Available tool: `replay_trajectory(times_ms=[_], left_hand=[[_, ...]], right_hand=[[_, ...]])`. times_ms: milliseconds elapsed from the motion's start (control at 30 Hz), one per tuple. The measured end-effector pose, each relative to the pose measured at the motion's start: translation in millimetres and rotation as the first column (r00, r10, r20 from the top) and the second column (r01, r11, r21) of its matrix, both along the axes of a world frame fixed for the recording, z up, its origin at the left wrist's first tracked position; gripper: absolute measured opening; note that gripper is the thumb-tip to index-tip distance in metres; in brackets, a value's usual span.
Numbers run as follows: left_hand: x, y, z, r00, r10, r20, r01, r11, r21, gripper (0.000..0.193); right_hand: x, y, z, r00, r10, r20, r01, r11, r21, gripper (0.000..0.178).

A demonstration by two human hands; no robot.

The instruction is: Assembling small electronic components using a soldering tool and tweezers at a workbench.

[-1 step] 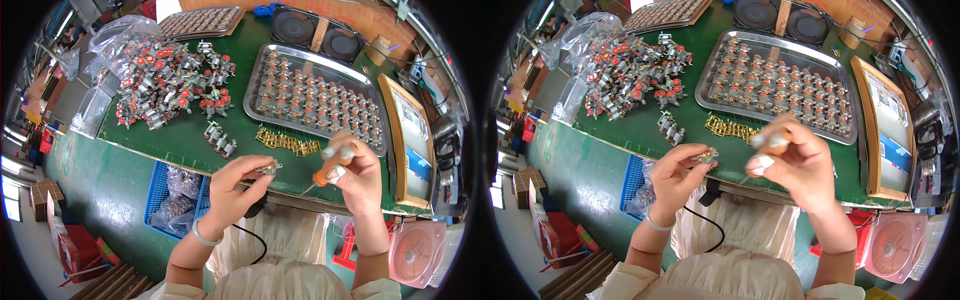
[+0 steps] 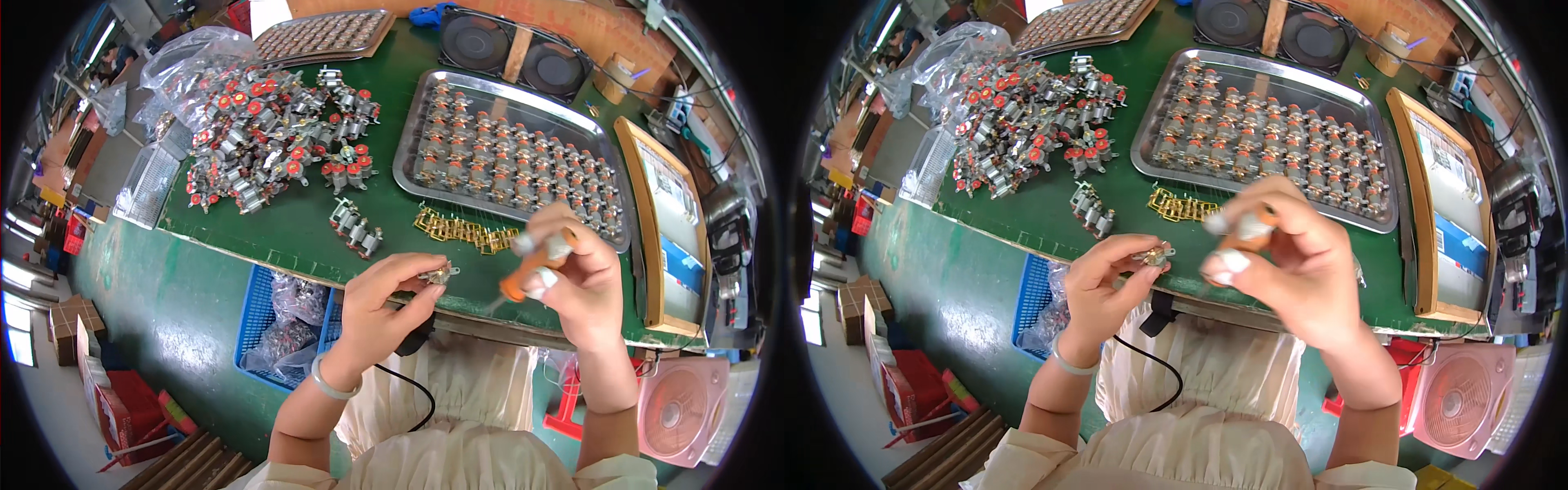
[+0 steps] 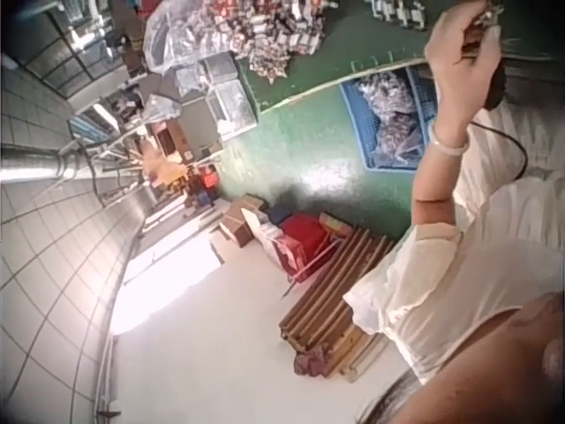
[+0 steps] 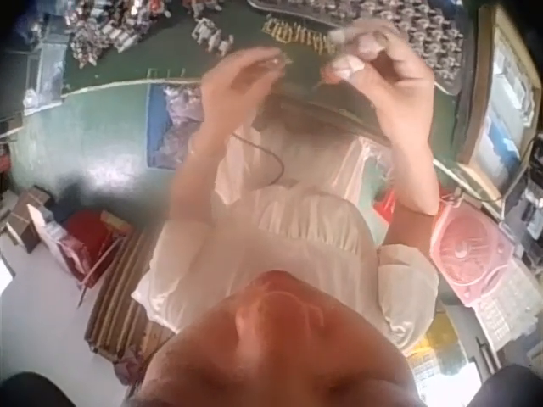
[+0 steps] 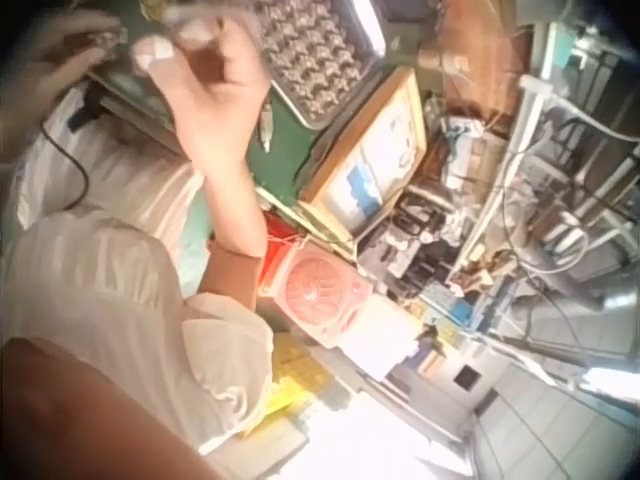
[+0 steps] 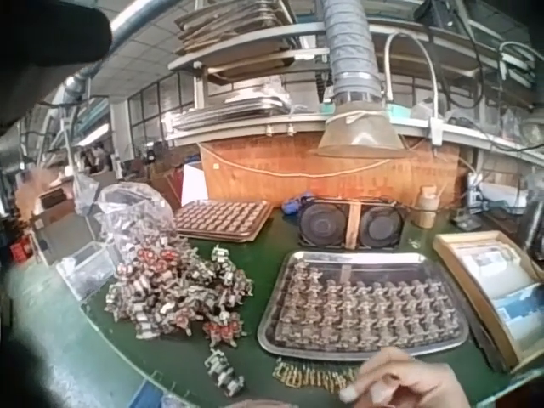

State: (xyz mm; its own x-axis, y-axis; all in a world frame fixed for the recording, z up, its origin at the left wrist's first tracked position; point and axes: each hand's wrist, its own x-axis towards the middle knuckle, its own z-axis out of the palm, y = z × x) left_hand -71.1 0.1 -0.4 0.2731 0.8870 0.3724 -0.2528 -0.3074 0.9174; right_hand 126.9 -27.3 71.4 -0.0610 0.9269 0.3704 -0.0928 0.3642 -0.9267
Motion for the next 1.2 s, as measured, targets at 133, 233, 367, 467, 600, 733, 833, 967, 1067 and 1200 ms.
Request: replay_trajectory(times_ms=[133, 233, 367, 467, 600, 733, 833, 967, 1067, 1200], left_hand=[[3, 3, 2, 0.965, 0.049, -0.259, -0.025, 0.995, 0.094, 0.03], [4, 4, 3, 0.959, 0.053, -0.28, -0.026, 0.995, 0.098, 0.029], [4, 5, 3, 0.953, 0.04, -0.299, -0.009, 0.994, 0.105, 0.028], [2, 5, 3, 0.952, 0.037, -0.305, -0.014, 0.997, 0.076, 0.027], [1, 5, 5, 0.939, 0.048, -0.34, -0.015, 0.995, 0.099, 0.027], [5, 4, 3, 0.935, 0.078, -0.346, -0.045, 0.994, 0.103, 0.027], [5, 5, 3, 0.933, 0.086, -0.35, -0.054, 0.993, 0.1, 0.027], [2, 6, 7, 0.919, 0.031, -0.394, -0.008, 0.998, 0.061, 0.027], [4, 5, 3, 0.919, 0.04, -0.391, -0.019, 0.998, 0.058, 0.027], [3, 4, 6, 0.918, 0.042, -0.394, -0.026, 0.999, 0.046, 0.027]], right_hand=[[-18, 16, -2, 0.963, -0.178, 0.202, 0.132, 0.966, 0.22, 0.049], [-15, 19, -1, 0.942, -0.116, 0.316, 0.051, 0.977, 0.208, 0.049], [-17, 20, -4, 0.934, -0.112, 0.339, 0.038, 0.975, 0.217, 0.047], [-19, 24, -6, 0.942, -0.065, 0.328, 0.003, 0.983, 0.184, 0.046], [-22, 27, 1, 0.942, -0.04, 0.332, -0.013, 0.987, 0.157, 0.044], [-22, 27, 3, 0.907, -0.114, 0.406, 0.085, 0.992, 0.089, 0.04], [-19, 32, -1, 0.94, -0.044, 0.338, 0.009, 0.994, 0.105, 0.039], [-15, 33, 4, 0.964, 0.017, 0.265, -0.017, 1.0, -0.006, 0.037], [-17, 30, 6, 0.949, -0.044, 0.312, 0.039, 0.999, 0.023, 0.035], [-18, 32, 6, 0.964, 0.032, 0.263, -0.035, 0.999, 0.005, 0.036]])
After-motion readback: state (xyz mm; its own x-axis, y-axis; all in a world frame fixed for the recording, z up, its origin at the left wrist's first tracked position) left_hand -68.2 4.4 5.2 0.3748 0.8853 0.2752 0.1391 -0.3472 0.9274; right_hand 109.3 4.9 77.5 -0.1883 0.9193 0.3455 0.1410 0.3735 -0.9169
